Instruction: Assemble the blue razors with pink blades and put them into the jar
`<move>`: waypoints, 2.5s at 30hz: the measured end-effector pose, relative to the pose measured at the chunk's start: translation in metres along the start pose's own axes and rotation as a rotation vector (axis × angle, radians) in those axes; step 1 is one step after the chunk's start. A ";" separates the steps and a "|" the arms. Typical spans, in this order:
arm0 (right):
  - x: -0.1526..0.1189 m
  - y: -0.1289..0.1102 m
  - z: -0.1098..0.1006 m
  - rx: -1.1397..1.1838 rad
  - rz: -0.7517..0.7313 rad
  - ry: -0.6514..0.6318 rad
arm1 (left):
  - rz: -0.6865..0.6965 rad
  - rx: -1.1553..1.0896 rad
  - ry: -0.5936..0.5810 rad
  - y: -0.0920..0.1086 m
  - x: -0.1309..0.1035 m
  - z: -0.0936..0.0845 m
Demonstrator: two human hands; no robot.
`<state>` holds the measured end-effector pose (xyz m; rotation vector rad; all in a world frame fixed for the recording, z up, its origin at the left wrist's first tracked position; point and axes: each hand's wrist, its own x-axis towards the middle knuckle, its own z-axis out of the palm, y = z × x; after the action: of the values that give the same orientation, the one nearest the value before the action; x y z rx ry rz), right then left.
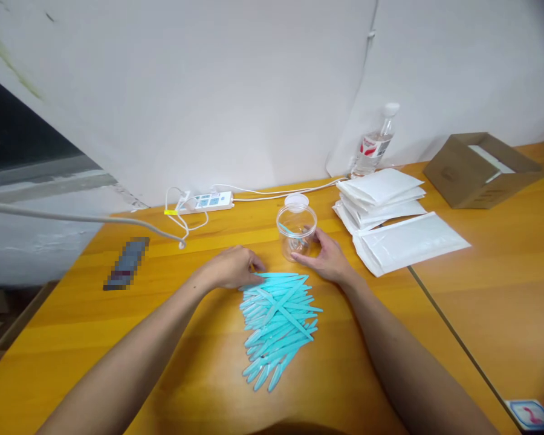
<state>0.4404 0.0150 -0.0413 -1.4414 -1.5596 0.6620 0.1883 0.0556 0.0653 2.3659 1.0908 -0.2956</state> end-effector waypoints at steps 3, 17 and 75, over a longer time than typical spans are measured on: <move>0.000 0.001 0.000 -0.012 0.003 0.002 | 0.050 0.031 -0.015 0.009 0.005 0.008; 0.000 -0.001 -0.003 -0.001 -0.008 -0.004 | 0.100 0.024 -0.169 0.016 0.037 0.009; 0.001 -0.009 -0.004 -0.027 -0.070 -0.060 | 0.119 0.110 0.201 0.089 0.069 -0.077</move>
<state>0.4396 0.0133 -0.0314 -1.3922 -1.6637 0.6505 0.2994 0.0926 0.1349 2.5922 1.0400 -0.0776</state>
